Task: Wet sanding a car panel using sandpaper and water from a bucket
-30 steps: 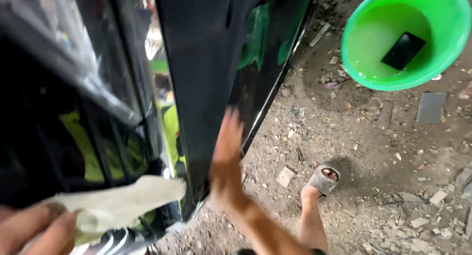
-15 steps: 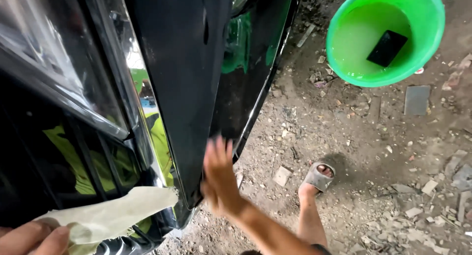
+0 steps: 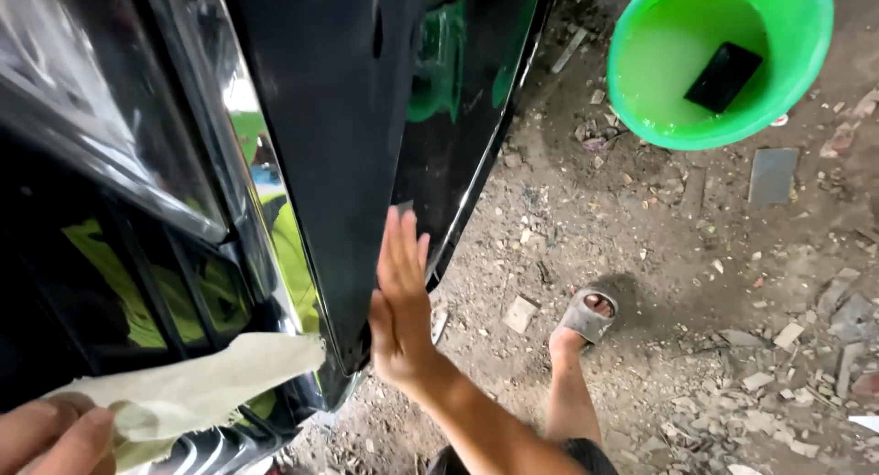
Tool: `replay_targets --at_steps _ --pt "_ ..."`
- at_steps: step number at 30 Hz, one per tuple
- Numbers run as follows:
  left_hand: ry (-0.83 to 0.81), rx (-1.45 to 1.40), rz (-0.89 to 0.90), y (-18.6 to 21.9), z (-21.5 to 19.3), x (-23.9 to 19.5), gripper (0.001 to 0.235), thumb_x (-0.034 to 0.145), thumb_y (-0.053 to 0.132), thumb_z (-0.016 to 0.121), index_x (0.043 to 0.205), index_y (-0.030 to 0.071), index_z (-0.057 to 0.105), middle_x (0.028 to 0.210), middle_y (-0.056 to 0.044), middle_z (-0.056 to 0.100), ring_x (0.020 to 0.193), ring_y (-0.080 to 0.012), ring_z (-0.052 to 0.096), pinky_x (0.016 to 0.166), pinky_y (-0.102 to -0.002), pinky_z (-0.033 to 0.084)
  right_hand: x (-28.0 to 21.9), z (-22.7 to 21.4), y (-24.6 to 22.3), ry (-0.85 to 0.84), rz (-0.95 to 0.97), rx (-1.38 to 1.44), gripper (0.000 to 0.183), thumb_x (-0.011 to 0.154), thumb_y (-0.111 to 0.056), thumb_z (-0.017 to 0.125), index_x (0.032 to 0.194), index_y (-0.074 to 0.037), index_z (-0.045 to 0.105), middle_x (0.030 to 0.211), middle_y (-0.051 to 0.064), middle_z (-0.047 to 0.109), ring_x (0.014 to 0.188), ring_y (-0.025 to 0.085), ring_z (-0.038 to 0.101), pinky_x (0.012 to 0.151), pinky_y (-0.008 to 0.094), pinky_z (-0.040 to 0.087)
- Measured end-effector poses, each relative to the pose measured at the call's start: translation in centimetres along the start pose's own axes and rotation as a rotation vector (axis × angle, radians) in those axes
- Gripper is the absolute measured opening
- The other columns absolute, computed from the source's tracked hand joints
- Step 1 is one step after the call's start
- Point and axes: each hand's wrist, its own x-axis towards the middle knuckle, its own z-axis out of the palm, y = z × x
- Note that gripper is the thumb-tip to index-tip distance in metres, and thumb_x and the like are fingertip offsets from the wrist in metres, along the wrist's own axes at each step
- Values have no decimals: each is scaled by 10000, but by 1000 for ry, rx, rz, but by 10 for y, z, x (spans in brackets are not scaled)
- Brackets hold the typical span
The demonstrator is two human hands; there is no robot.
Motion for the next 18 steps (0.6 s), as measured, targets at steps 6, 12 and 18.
replay_targets --at_steps 6,12,18 --pt "9 263 473 -8 -6 0 129 725 120 751 797 33 687 652 -84 658 526 -165 671 577 -255 596 -62 16 15 -4 -61 -109 541 1168 -388 103 1677 -210 61 1753 51 51 1640 293 5 1347 580 -98" --pt "-52 368 575 23 -10 1 318 725 133 732 1031 103 650 975 -112 737 796 -182 777 807 -313 668 -16 1 -20 28 176 71 779 1095 -532 43 1580 74 107 1695 237 73 1619 381 11 1310 550 -82" --pt "-7 -79 -137 -117 -4 10 363 762 1 745 487 -138 556 672 -300 743 533 -367 720 558 -411 585 5 3 0 59 234 389 521 1070 -130 275 1519 119 190 1684 295 -28 1605 352 -65 1259 445 -194"
